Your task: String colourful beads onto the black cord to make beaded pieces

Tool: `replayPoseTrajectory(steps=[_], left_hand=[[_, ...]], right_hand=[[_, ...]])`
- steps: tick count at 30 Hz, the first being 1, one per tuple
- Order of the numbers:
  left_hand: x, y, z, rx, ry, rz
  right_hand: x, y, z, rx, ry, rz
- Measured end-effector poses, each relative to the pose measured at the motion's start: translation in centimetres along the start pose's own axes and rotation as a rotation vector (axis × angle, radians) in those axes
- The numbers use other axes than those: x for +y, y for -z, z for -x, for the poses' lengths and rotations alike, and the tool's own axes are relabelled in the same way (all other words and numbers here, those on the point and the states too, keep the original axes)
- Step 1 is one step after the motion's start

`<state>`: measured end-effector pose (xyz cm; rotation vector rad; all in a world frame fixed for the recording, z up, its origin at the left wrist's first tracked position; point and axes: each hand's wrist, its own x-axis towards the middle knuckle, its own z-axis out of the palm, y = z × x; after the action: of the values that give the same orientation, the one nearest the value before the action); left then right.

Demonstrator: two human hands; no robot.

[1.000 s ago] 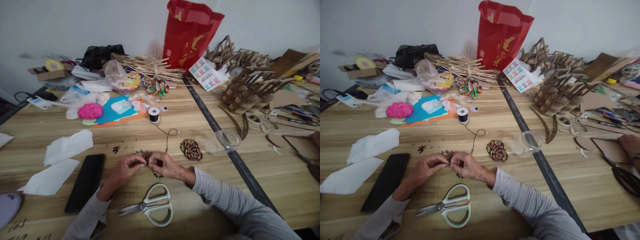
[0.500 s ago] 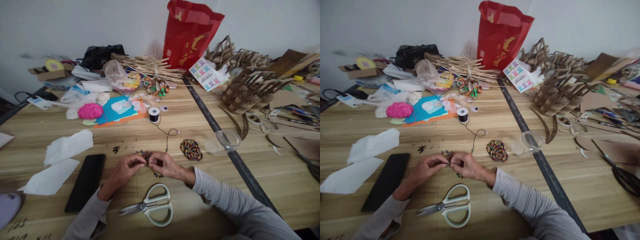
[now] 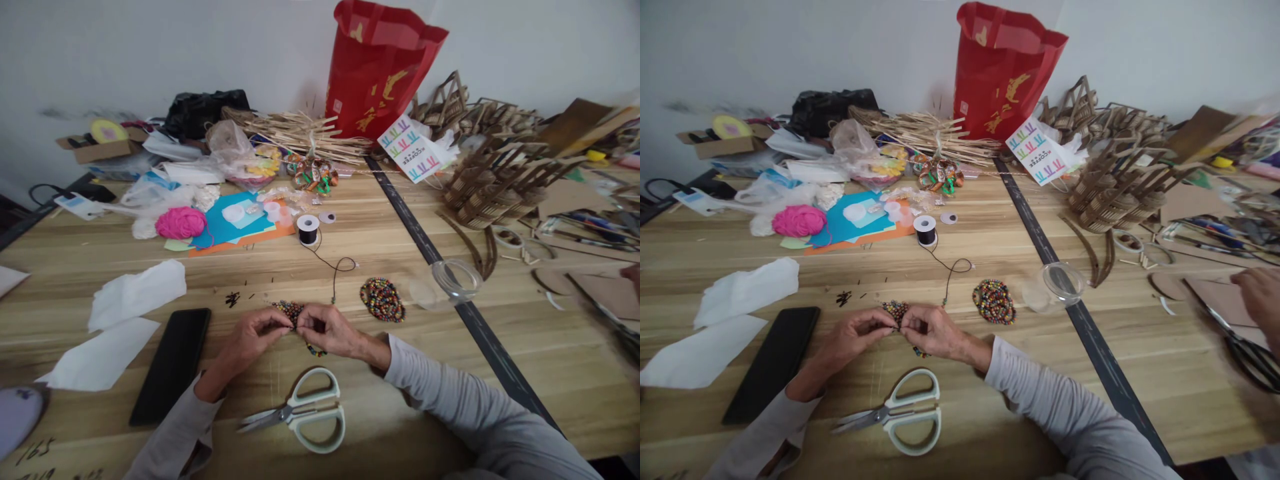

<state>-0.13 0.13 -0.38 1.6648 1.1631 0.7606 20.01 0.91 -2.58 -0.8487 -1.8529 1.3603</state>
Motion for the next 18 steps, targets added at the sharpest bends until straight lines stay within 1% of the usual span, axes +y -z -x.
replayPoseTrajectory(steps=[10, 18], left_hand=[[-0.16, -0.02, 0.03, -0.012, -0.003, -0.007], [0.3, -0.19, -0.03, -0.022, -0.011, -0.009]], right_hand=[[-0.05, -0.03, -0.02, 0.001, 0.003, -0.018], [-0.31, 0.09, -0.05, -0.002, 0.011, 0.021]])
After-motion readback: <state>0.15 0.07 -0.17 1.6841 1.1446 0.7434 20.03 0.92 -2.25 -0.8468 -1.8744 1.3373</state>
